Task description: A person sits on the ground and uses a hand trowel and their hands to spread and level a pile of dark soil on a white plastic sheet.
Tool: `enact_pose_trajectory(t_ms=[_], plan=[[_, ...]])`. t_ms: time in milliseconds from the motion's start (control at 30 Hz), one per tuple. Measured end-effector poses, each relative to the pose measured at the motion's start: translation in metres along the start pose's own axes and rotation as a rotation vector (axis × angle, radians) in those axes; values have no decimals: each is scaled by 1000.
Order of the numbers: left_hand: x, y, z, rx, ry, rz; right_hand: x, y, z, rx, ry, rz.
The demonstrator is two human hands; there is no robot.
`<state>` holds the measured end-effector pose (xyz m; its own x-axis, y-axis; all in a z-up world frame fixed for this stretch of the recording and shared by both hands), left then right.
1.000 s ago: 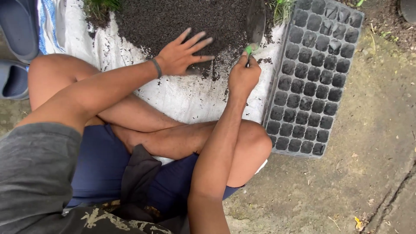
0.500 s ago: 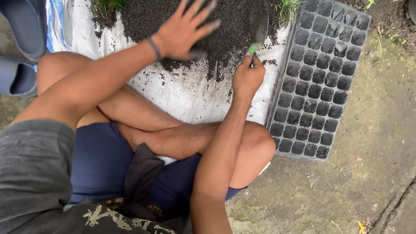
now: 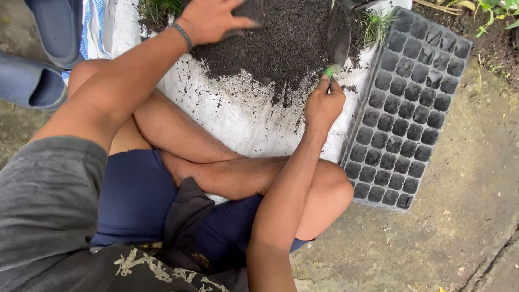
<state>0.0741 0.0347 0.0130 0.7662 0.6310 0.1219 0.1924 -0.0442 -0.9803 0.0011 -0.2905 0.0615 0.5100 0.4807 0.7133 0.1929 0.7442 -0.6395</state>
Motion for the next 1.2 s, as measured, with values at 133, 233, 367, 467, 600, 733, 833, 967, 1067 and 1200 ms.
enact_pose_trajectory(t_ms=[133, 233, 367, 467, 600, 733, 833, 967, 1067, 1200], plan=[[6, -22, 22, -143, -93, -118, 7, -1, 2, -4, -38, -4], [-21, -3, 40, -124, -180, 187, 7, 1, 0, -35, -73, 13], [-49, 13, 33, 203, -371, 396, 9, 3, 5, -19, -102, 29], [-42, 26, 29, 87, -333, 359, 8, 6, 6, 12, -58, 42], [-23, 18, 23, 107, -449, 365, 6, 6, 5, -14, -85, 64], [-6, 7, 22, 117, -649, 334, 8, 7, 7, -34, -47, 5], [4, 39, 37, -53, -703, 284, -10, 17, -3, 5, 176, -160], [-4, 15, 18, 149, -711, 427, -38, 43, -19, 32, 268, -152], [-13, 7, -7, 240, -693, 473, -22, 54, -3, 135, 321, -221], [-16, 42, -30, 147, -734, 162, 2, 50, 17, 207, 428, -292]])
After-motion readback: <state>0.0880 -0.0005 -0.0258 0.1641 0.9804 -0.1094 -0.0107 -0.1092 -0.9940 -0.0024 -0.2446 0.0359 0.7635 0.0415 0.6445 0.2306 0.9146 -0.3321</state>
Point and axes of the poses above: each hand's wrist, its own z-axis away from the middle knuckle, its own y-axis out of the palm, x = y × z, the point moved 2 cm from there along -z, towards the middle knuckle, and after that the axes turned 11 degrees about y, right-handed, at the moved point
